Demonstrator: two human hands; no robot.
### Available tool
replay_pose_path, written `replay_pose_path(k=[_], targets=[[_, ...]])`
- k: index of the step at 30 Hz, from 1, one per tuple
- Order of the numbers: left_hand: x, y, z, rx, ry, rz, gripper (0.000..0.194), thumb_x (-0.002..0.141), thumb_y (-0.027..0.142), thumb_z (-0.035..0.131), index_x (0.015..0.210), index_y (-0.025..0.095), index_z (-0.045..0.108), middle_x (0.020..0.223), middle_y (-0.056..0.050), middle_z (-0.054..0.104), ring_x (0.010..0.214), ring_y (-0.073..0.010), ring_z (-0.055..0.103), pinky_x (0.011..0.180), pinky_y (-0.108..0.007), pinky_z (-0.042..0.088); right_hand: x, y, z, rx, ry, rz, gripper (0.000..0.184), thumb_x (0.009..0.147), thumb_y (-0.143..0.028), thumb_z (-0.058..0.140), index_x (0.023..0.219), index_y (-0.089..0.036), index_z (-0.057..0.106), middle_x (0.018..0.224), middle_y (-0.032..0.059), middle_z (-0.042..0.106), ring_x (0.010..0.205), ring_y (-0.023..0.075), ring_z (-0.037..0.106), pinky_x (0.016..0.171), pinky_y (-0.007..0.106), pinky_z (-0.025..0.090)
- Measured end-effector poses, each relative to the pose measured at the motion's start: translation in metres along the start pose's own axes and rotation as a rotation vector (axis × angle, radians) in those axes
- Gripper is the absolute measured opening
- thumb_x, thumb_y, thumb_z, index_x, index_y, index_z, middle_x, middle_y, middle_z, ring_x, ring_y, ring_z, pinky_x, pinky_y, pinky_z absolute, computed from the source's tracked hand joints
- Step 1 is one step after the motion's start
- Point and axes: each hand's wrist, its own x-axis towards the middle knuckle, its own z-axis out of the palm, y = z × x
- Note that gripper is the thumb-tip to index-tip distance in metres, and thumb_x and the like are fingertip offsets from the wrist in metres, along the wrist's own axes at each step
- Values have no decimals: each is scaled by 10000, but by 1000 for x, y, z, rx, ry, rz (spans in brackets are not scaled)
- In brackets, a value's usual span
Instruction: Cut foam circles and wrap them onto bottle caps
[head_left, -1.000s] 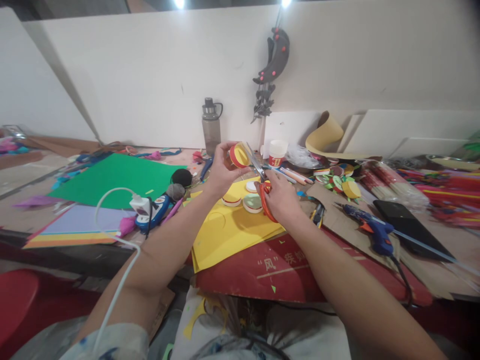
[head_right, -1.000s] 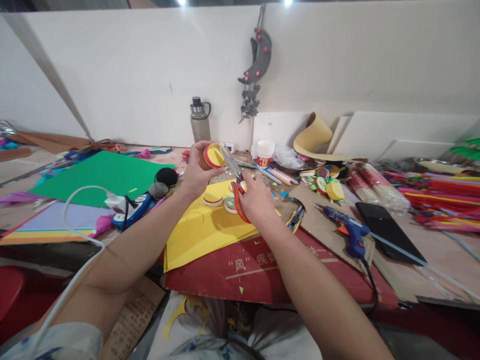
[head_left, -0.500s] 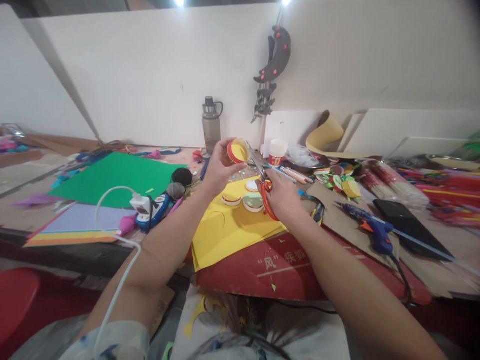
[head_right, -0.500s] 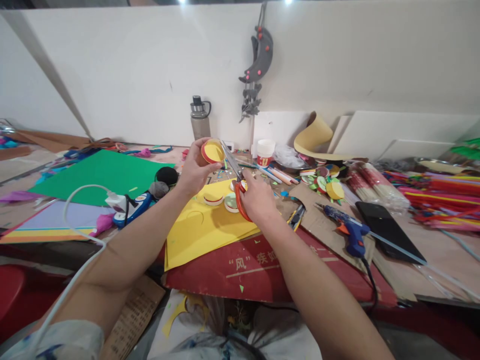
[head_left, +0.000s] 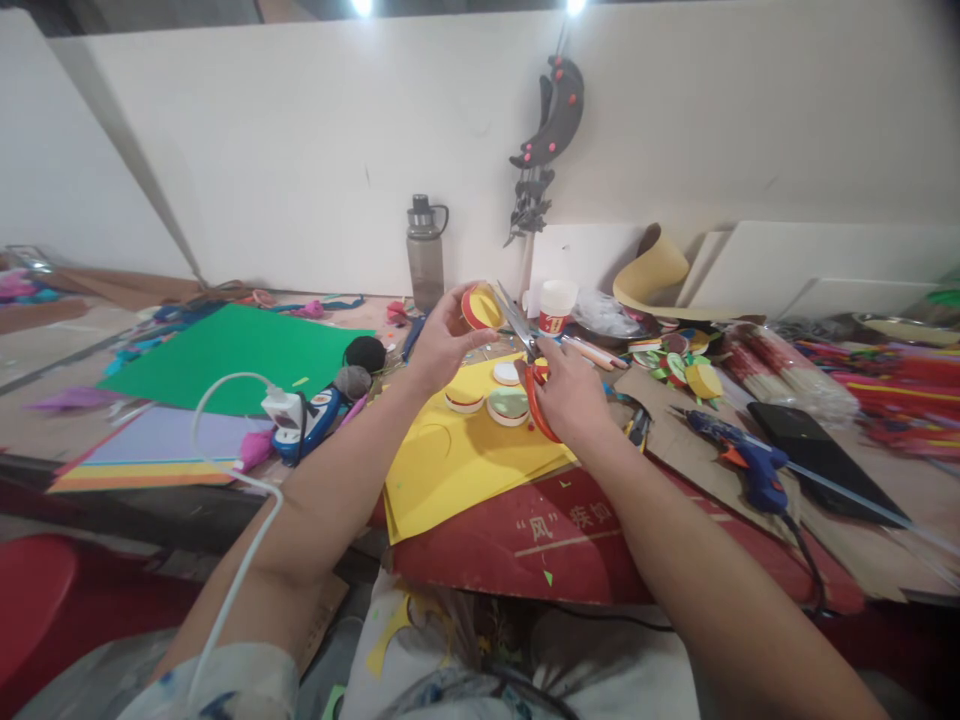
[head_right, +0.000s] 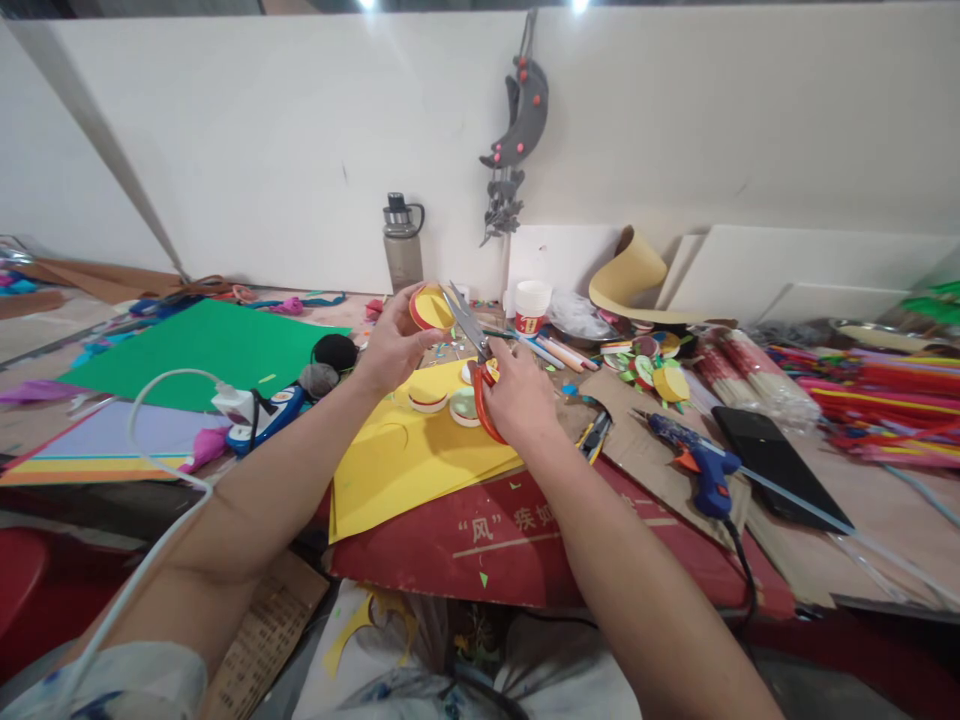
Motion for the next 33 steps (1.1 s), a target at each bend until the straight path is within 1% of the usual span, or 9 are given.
replay_pose_path(k=[4, 13, 17, 22, 25, 27, 30, 31, 33], targets=[[0, 5, -2, 18, 11, -29, 786, 641, 448, 964, 1321, 256, 618, 1383, -101, 668, 1256, -285, 657, 981, -391, 587, 0, 1, 1, -8, 20, -22, 402, 1035, -396, 480, 1324, -182, 659, 1133, 178, 701, 915, 314, 643, 762, 369, 445], [1, 12, -3, -9, 28, -50, 804, 677, 517, 925, 1374, 260, 616, 1326, -105, 711, 1064, -232, 732, 781, -299, 596, 0, 2, 1, -49, -7, -28, 391, 1040, -369, 461, 1317, -176, 658, 1084, 176, 733, 956, 325, 656, 784, 369, 445], [0, 20, 1, -62, 51, -57, 719, 719, 558, 886, 1325, 259, 641, 1282, -101, 726, 1011, -221, 750, 689, -271, 569, 3, 6, 5, 48, 19, -45, 370, 1031, -397, 464, 1242, -180, 679, 1025, 152, 744, 930, 305, 656, 789, 360, 450], [1, 27, 2, -113, 44, -166, 649, 856, 710, 673, 1260, 203, 679, 1187, -125, 752, 936, -222, 740, 647, -292, 550, 6, 12, 9, 253, 102, -85, 328, 990, -471, 489, 1041, -200, 667, 914, 108, 719, 824, 261, 612, 766, 349, 449], [4, 24, -6, -4, 5, -251, 706, 891, 790, 549, 1183, 169, 715, 1010, -119, 753, 789, -194, 701, 644, -301, 543, 6, 14, 10, 336, 136, -93, 324, 975, -504, 486, 959, -212, 626, 880, 88, 696, 804, 241, 589, 764, 347, 446], [5, 19, -13, 245, 16, -238, 675, 816, 769, 680, 1122, 170, 746, 947, -94, 734, 765, -189, 672, 670, -305, 544, 7, 15, 11, 375, 149, -74, 334, 973, -527, 485, 945, -219, 612, 873, 79, 691, 808, 236, 585, 769, 349, 449], [6, 12, -23, 662, 40, -89, 697, 566, 549, 969, 1153, 224, 781, 1100, -84, 725, 996, -243, 669, 889, -365, 562, 7, 16, 9, 401, 161, -32, 357, 965, -553, 498, 967, -219, 621, 874, 76, 695, 813, 236, 592, 777, 354, 456], [6, 10, -25, 698, 36, -81, 737, 527, 493, 997, 1181, 230, 781, 1164, -90, 720, 1047, -254, 664, 939, -382, 553, 8, 16, 9, 405, 166, -21, 362, 964, -555, 501, 979, -217, 628, 874, 75, 697, 810, 235, 595, 779, 355, 458], [5, 9, -26, 562, 16, -162, 748, 587, 484, 976, 1251, 219, 755, 1233, -107, 718, 1032, -242, 684, 916, -377, 561, 9, 16, 8, 406, 173, -6, 371, 961, -554, 504, 995, -211, 640, 870, 76, 696, 801, 234, 597, 780, 358, 458]])
